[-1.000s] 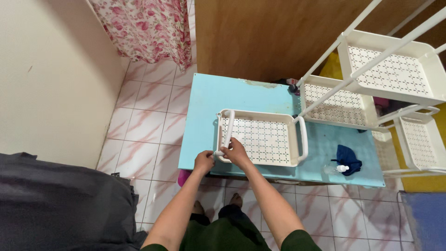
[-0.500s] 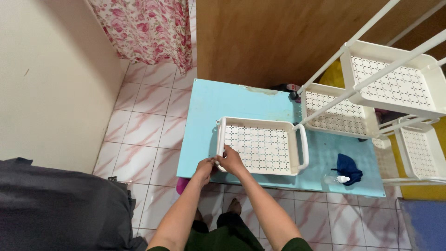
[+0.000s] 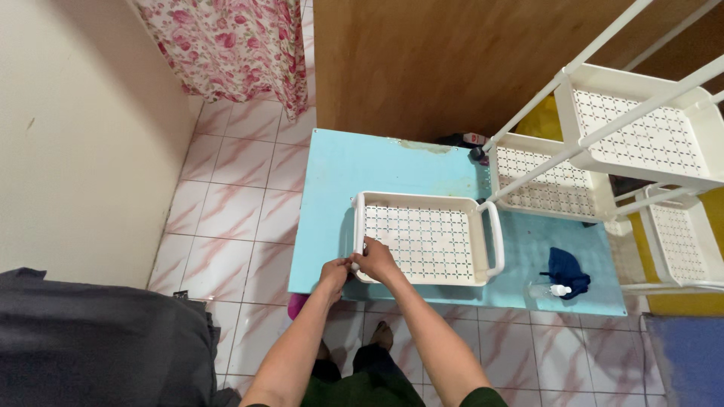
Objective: The person assembles a three-tier white plastic rolling cart by inserting vertical poles into the trays and attaching the top tray with handles. The person secures each component by hand and adjusts the cart's position on a blue table.
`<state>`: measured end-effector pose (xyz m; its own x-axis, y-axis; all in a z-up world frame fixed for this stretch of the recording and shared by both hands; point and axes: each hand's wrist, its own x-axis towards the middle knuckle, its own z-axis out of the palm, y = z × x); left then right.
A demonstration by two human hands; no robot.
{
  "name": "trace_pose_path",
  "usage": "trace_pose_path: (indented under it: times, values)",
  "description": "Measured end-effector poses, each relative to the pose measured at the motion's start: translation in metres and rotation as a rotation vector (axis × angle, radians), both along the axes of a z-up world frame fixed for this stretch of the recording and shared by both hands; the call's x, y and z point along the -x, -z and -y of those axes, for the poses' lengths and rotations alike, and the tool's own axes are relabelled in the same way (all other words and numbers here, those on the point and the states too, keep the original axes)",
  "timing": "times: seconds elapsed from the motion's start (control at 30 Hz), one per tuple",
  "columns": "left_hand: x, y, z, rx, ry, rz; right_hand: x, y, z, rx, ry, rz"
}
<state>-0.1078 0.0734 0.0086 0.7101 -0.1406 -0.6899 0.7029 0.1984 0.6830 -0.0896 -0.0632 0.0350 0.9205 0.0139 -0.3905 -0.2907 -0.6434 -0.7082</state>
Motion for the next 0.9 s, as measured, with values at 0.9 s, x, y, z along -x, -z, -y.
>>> trace_pose_path:
  times: [0.9]
  values:
    - [-0.180,0.006,0.022,-0.265,0.256,0.022,0.015,0.023,-0.009,-0.007,0.046,-0.124]
